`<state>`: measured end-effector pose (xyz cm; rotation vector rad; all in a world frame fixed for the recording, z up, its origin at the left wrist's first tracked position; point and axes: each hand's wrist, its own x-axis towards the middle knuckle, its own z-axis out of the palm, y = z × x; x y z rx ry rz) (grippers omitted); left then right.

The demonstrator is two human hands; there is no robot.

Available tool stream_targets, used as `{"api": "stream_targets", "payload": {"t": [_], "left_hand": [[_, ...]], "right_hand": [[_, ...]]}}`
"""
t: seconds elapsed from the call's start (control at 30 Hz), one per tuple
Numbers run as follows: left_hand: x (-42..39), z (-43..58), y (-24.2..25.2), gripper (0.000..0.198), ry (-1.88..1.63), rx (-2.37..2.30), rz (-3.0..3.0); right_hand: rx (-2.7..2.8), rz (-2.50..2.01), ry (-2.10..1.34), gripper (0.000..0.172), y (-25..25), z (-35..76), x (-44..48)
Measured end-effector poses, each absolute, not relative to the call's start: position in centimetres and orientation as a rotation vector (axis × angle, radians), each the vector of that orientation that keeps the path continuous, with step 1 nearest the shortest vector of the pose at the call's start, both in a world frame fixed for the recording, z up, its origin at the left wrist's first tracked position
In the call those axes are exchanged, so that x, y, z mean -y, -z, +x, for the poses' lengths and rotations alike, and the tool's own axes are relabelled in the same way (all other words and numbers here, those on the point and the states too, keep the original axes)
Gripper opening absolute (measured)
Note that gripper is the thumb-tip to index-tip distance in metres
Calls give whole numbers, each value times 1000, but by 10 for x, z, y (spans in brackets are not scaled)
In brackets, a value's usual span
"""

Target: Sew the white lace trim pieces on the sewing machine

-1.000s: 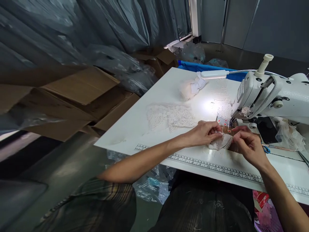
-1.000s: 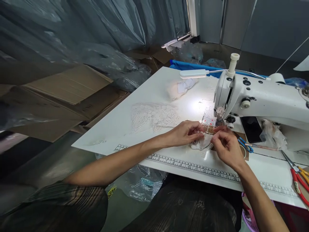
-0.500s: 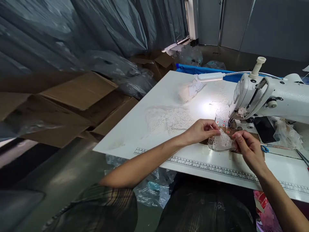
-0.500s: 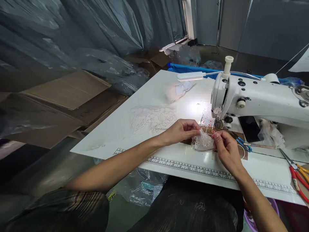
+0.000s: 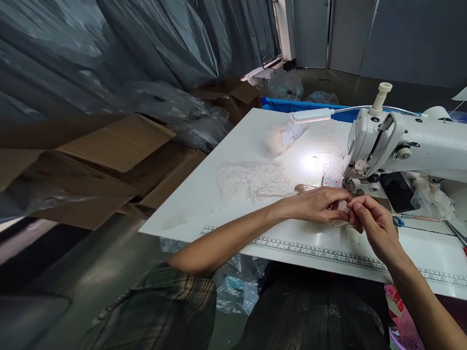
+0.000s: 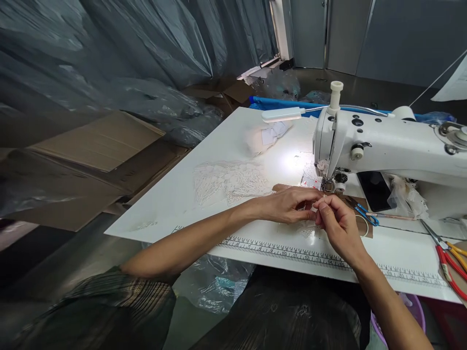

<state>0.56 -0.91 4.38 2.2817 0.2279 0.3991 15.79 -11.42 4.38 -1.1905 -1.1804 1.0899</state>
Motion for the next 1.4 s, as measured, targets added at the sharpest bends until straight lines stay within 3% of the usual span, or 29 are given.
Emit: {"api": "stream_targets", "payload": {"t": [0.13,0.27,0.4,0.57,0.87,0.97,1.1,1.27,1.4], "left_hand": [[14,1,-38,12,-420,-155,2419],[22,-3,-32,26,-599,-166,2577],[25,2,-27,22,-790,-84,2631],[23,-5,-32,22,-774,-40,2741],[-13,-50,-55,24,-931,-677,2808],[0,-31,-45,38,-778,-763,2809],[24,-8,-38,61,-409,-493,2728],[6,-9,-40,34,-445,-642,2742],[-20,-10,-30,25,-439,-669,2796]], "right_hand": [[1240,-1222,-1057,38,-42,163,123],[1284,-1212,-1080,39,-41,162,128],[1349,-1189,-1086,35,-44,158,134],[1418,-1249,-975,31,-47,169,151],[1039,-1397,-863,42,-33,200,132],[1107,-1458,-739,40,-22,200,124],[1203,-1499,-703,35,-13,201,128],[1358,-1511,-673,27,-10,201,133],[1539,-1590,-310,36,-4,200,132]]}}
